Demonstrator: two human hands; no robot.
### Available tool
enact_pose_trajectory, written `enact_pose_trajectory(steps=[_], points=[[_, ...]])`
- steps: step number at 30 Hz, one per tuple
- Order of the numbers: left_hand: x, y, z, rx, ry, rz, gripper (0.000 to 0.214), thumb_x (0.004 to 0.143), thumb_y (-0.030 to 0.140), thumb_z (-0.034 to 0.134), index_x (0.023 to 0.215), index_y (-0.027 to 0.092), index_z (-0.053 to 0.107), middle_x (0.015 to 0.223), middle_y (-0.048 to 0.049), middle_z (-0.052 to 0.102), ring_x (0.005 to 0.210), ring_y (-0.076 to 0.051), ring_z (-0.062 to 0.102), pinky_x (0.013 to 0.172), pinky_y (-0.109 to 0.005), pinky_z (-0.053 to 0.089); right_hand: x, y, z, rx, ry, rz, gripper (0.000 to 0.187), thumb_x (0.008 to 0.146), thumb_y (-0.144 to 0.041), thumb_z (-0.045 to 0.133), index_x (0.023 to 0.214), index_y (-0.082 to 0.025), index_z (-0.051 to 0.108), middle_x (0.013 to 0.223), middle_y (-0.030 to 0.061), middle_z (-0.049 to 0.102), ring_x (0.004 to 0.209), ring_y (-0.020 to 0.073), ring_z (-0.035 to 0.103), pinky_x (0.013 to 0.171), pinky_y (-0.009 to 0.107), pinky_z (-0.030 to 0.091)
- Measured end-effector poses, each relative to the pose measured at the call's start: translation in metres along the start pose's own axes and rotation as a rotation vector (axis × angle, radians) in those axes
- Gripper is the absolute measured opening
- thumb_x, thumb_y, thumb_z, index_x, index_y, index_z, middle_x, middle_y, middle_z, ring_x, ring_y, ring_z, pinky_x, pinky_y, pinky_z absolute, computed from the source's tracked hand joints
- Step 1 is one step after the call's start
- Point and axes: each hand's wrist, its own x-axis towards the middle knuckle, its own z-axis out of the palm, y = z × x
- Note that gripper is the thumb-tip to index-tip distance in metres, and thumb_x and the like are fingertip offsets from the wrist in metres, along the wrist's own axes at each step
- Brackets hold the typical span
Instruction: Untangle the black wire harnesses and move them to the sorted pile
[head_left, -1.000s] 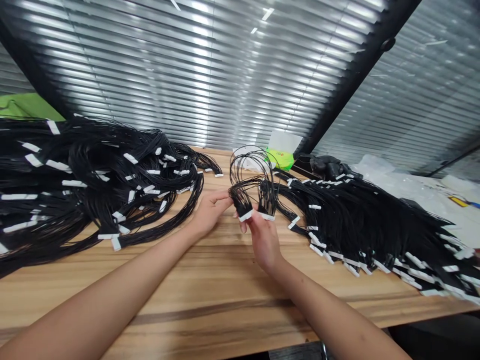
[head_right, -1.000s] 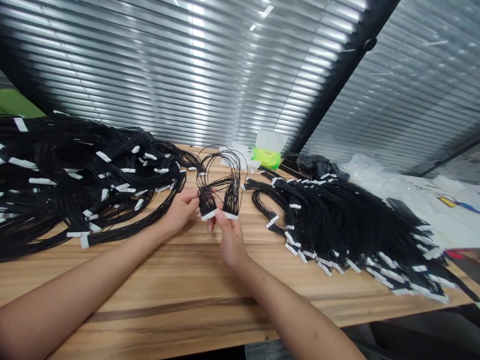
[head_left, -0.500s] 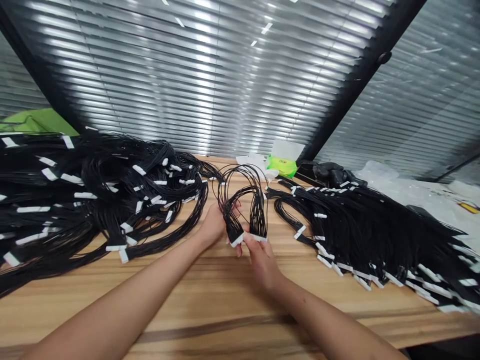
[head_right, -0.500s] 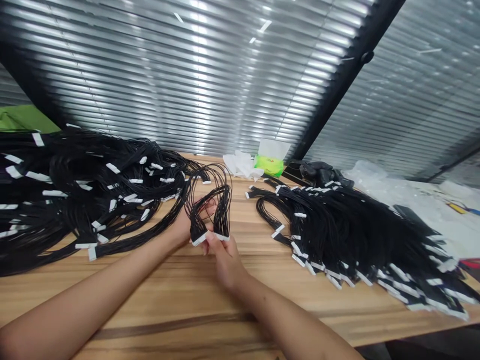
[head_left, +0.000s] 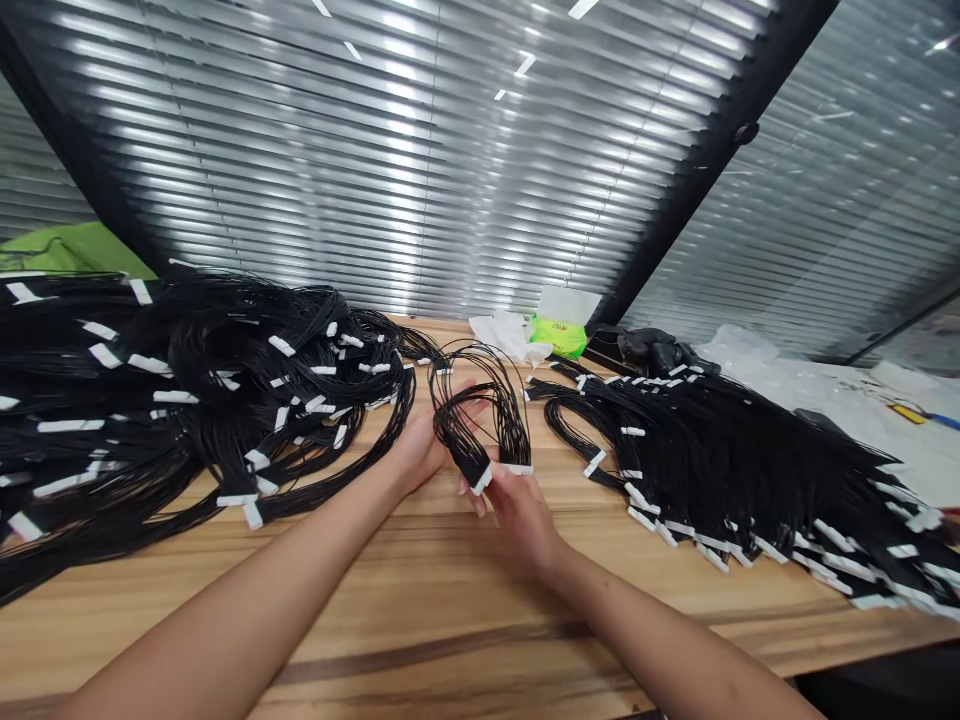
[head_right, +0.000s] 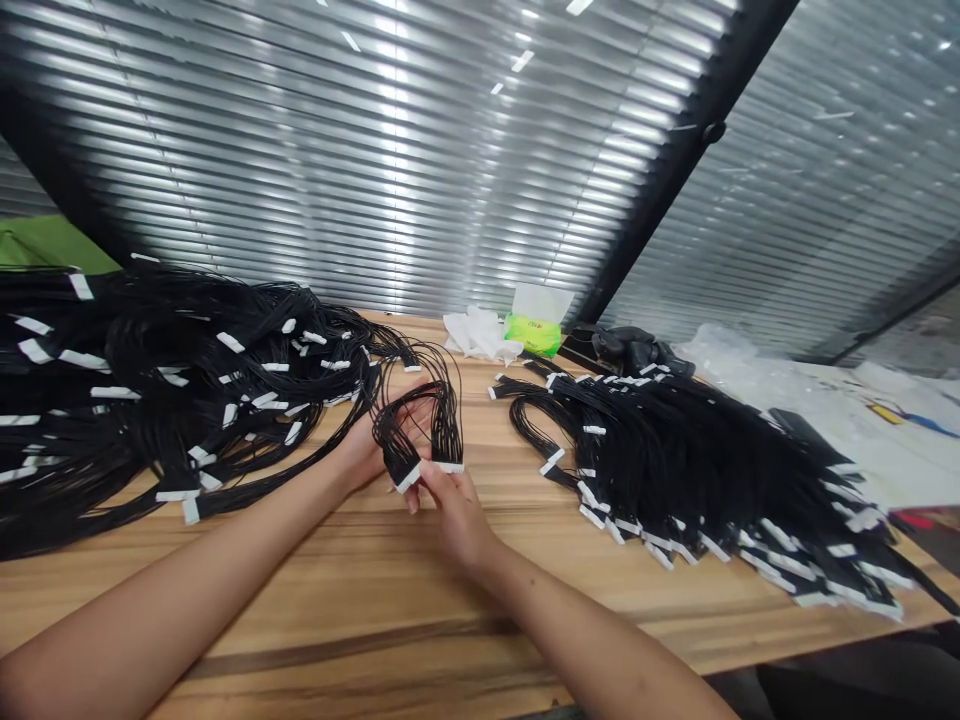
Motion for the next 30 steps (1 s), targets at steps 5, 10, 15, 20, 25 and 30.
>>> enact_pose_trajectory(steps=[5, 10, 15, 20, 25, 30], points=[[-0.001, 0.004, -0.001, 0.006, -0.055, 0.027, 0.031, 0.086, 0.015, 0.049, 0.111, 0.015, 0.067, 0.117, -0.0080, 0.068, 0.110, -0.017, 0.061, 0.096, -0.026, 0.047, -0.005, -0.004, 0.004, 0.087, -0.027, 0.055, 0.026, 0.079, -0.042, 0.060, 0.071, -0.018, 0.061, 0.064, 0.0013, 0.059, 0.053, 0.0121, 0.039, 0.058, 0.029, 0.032], [0.003, 0.003, -0.006, -0.075, -0.078, 0.037, 0.037, 0.089, 0.013, 0.040, 0.115, 0.016, 0.065, 0.118, -0.0081, 0.067, 0.108, -0.016, 0.063, 0.097, -0.027, 0.047, -0.007, -0.003, 0.006, 0.149, -0.052, 0.102, 0.027, 0.079, -0.041, 0.060, 0.068, -0.017, 0.060, 0.062, 0.0012, 0.058, 0.052, 0.0117, 0.038, 0.056, 0.028, 0.030], [0.002, 0.004, -0.002, -0.144, 0.010, 0.035, 0.033, 0.088, 0.011, 0.041, 0.108, 0.014, 0.068, 0.104, -0.0084, 0.071, 0.095, -0.015, 0.067, 0.090, -0.026, 0.050, -0.006, -0.006, 0.007, 0.202, -0.064, 0.119, 0.027, 0.081, -0.039, 0.058, 0.065, -0.017, 0.060, 0.059, 0.0002, 0.056, 0.051, 0.0111, 0.035, 0.059, 0.028, 0.030], [0.004, 0.004, -0.006, -0.185, 0.048, 0.002, 0.026, 0.083, 0.008, 0.046, 0.090, 0.012, 0.070, 0.078, -0.0060, 0.071, 0.075, -0.014, 0.067, 0.077, -0.026, 0.053, -0.003, -0.010, 0.008, 0.299, -0.080, 0.159, 0.025, 0.080, -0.035, 0.058, 0.062, -0.018, 0.057, 0.057, -0.0017, 0.051, 0.050, 0.0110, 0.032, 0.059, 0.028, 0.030], [0.003, 0.002, -0.012, -0.109, -0.090, -0.203, 0.018, 0.081, 0.012, 0.052, 0.082, 0.010, 0.070, 0.075, -0.0083, 0.070, 0.072, -0.017, 0.067, 0.073, -0.028, 0.054, -0.003, -0.007, 0.006, 0.316, -0.129, 0.232, 0.027, 0.079, -0.038, 0.058, 0.060, -0.018, 0.056, 0.052, -0.0022, 0.047, 0.050, 0.0119, 0.032, 0.058, 0.028, 0.030], [-0.007, -0.010, -0.007, 0.234, -0.216, -0.233, 0.022, 0.071, 0.013, 0.068, 0.092, 0.015, 0.073, 0.085, -0.0090, 0.072, 0.075, -0.020, 0.067, 0.071, -0.030, 0.052, -0.001, -0.005, 0.005, 0.252, -0.157, 0.219, 0.026, 0.078, -0.039, 0.058, 0.062, -0.019, 0.056, 0.055, -0.0006, 0.052, 0.050, 0.0120, 0.035, 0.058, 0.029, 0.032]])
